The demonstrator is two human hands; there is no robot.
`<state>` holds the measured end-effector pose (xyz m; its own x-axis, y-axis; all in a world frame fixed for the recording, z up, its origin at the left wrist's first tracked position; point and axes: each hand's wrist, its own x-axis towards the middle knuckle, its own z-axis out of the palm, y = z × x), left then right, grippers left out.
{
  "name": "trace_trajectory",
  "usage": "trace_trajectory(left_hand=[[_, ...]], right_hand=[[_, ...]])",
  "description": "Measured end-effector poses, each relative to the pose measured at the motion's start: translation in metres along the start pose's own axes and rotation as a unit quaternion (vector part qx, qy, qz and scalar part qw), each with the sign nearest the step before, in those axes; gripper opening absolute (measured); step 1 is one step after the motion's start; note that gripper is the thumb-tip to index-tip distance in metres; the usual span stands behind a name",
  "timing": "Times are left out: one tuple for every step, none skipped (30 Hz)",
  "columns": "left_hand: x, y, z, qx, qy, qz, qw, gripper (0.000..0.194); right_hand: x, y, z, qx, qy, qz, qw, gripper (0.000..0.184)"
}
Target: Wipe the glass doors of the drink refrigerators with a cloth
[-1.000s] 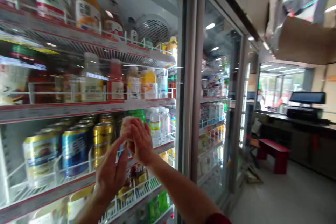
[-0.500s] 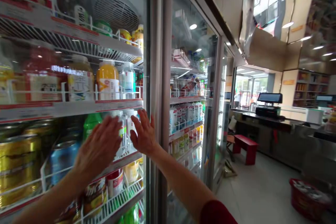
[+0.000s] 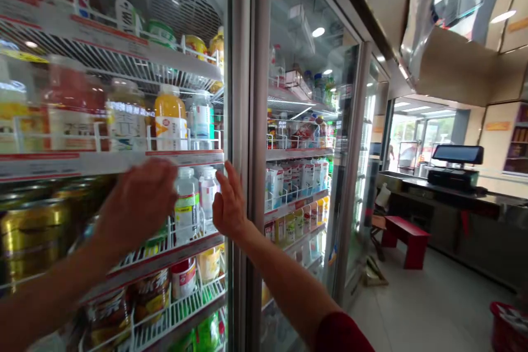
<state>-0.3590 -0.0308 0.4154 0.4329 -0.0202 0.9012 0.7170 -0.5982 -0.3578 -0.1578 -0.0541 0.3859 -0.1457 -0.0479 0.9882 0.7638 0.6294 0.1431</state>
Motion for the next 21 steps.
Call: trace_trajectory(left_hand=[[-0.003,0.011,0.006,0.023,-0.030,0.062,0.997,0.062],[-0.003,0.018,0.009,0.047,-0.055,0.103,0.992,0.058],[-0.001,0.020,0.009,0.064,-0.065,0.121,0.989,0.054],[0.004,0.017,0.004,0.078,-0.072,0.131,0.986,0.051],[0.010,0.012,-0.003,0.097,-0.058,0.106,0.988,0.050],[0.016,0.006,-0.011,0.117,-0.019,0.053,0.992,0.050],[0.021,0.001,-0.019,0.134,0.025,0.005,0.991,0.051],[0.024,0.001,-0.024,0.151,0.069,-0.038,0.985,0.053],[0.025,0.004,-0.026,0.159,0.111,-0.067,0.979,0.056],[0.023,0.010,-0.023,0.172,0.097,-0.034,0.980,0.056],[0.020,0.019,-0.018,0.185,0.067,-0.002,0.981,0.055],[0.016,0.026,-0.011,0.192,0.022,0.039,0.980,0.056],[0.014,0.031,-0.005,0.186,-0.051,0.107,0.975,0.057],[0.013,0.032,-0.001,0.181,-0.099,0.159,0.965,0.056],[0.014,0.029,-0.002,0.181,-0.120,0.168,0.961,0.054],[0.018,0.021,-0.006,0.185,-0.120,0.148,0.964,0.052],[0.023,0.011,-0.013,0.195,-0.093,0.093,0.972,0.050],[0.028,0.001,-0.021,0.208,-0.049,0.016,0.977,0.049],[0.033,-0.007,-0.028,0.217,0.003,-0.063,0.974,0.050],[0.035,-0.011,-0.032,0.219,0.040,-0.112,0.969,0.050],[0.035,-0.011,-0.034,0.213,0.055,-0.117,0.969,0.050]], right_hand=[[0.000,0.000,0.001,0.006,0.008,0.001,1.000,0.067],[0.000,-0.001,0.003,0.014,0.018,0.001,1.000,0.066],[0.000,-0.002,0.003,0.024,0.030,0.003,0.999,0.064],[0.000,-0.003,0.004,0.035,0.039,0.005,0.999,0.062],[0.000,-0.004,0.004,0.045,0.053,0.007,0.998,0.061],[0.000,-0.004,0.004,0.058,0.060,0.013,0.996,0.060],[0.000,-0.004,0.004,0.066,0.063,0.011,0.996,0.060],[0.001,-0.004,0.005,0.071,0.069,0.009,0.995,0.060],[0.001,-0.004,0.005,0.075,0.074,0.008,0.994,0.059],[0.002,-0.004,0.005,0.075,0.080,0.008,0.994,0.059],[0.004,-0.004,0.006,0.073,0.088,0.010,0.993,0.059],[0.005,-0.004,0.006,0.069,0.094,0.013,0.993,0.058],[0.006,-0.004,0.007,0.063,0.098,0.016,0.993,0.057],[0.007,-0.005,0.007,0.057,0.101,0.018,0.993,0.056],[0.007,-0.005,0.008,0.052,0.102,0.016,0.993,0.055],[0.007,-0.005,0.009,0.050,0.103,0.012,0.993,0.055],[0.008,-0.005,0.009,0.050,0.100,0.009,0.994,0.054],[0.008,-0.006,0.010,0.049,0.097,0.008,0.994,0.054],[0.010,-0.005,0.012,0.046,0.093,0.009,0.995,0.053],[0.011,-0.005,0.014,0.042,0.091,0.012,0.995,0.053],[0.014,-0.004,0.016,0.036,0.090,0.015,0.995,0.053]])
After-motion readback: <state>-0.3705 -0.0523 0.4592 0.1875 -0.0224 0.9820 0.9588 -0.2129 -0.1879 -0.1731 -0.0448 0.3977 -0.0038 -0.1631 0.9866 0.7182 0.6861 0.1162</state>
